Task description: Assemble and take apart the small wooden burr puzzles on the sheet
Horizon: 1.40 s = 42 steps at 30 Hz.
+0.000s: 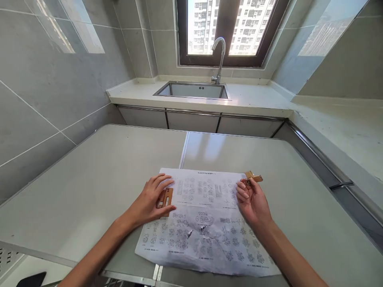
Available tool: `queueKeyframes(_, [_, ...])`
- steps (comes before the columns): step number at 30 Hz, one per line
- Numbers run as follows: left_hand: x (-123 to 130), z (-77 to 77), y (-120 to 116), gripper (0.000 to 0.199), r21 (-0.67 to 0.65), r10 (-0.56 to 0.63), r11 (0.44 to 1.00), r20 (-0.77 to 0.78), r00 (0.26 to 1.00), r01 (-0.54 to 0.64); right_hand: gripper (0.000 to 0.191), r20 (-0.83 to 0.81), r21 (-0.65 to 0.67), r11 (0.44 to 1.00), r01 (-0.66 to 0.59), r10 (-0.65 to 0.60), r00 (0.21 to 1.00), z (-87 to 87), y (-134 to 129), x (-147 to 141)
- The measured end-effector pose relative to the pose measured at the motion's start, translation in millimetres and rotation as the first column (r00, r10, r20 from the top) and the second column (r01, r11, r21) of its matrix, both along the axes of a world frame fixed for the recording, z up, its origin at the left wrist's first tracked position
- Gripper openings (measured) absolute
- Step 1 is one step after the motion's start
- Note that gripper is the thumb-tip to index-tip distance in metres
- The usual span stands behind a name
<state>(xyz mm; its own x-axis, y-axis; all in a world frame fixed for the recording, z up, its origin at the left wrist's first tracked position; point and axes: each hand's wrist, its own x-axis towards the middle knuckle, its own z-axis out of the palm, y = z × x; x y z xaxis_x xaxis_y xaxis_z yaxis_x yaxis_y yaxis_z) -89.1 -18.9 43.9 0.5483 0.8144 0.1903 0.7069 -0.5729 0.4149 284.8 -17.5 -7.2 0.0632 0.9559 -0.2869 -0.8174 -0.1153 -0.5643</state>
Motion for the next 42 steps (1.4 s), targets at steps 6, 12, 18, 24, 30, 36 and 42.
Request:
queueKeyframes(6, [-27, -3.3, -15, 0.099, -0.071, -0.011, 0.997, -0.054, 0.998, 0.007, 0.025, 0.046, 0.043, 0.999, 0.002, -0.004, 0.999, -3.2, 4, 5])
queueKeyframes(12, [-23, -2.6, -21, 0.097, -0.070, -0.006, 0.998, -0.010, 1.000, 0.005, 0.032, 0.111, 0.076, 0.997, -0.022, 0.013, 0.994, -0.2, 6, 5])
queueKeyframes(18, [-19, -1.9, -22, 0.085, -0.084, 0.019, 0.996, 0.031, 0.999, -0.017, 0.035, 0.217, 0.074, 0.988, -0.137, 0.118, 0.969, 9.5, -4, -13])
queueKeyframes(24, [-7, -0.1, -18, 0.083, -0.036, -0.006, 0.999, -0.007, 1.000, 0.006, 0.039, 0.434, 0.084, 0.944, -0.320, 0.255, 0.864, 18.6, -18, -30])
queueKeyframes(30, [21, -1.2, -5, 0.084, 0.009, -0.110, 0.994, -0.048, 0.993, 0.110, 0.041, 0.580, 0.110, 0.902, -0.418, 0.283, 0.764, 17.0, -23, -37])
queueKeyframes(36, [79, -6.5, 12, 0.094, -0.024, -0.260, 0.965, 0.012, 0.966, 0.260, 0.025, 0.875, 0.178, 0.869, -0.462, 0.074, 0.478, 16.4, -27, -41])
queueKeyframes(42, [111, -5.8, 30, 0.092, -0.014, -0.347, 0.937, 0.079, 0.935, 0.349, 0.046, 0.944, 0.321, 0.800, -0.507, -0.311, 0.108, 9.7, -27, -39])
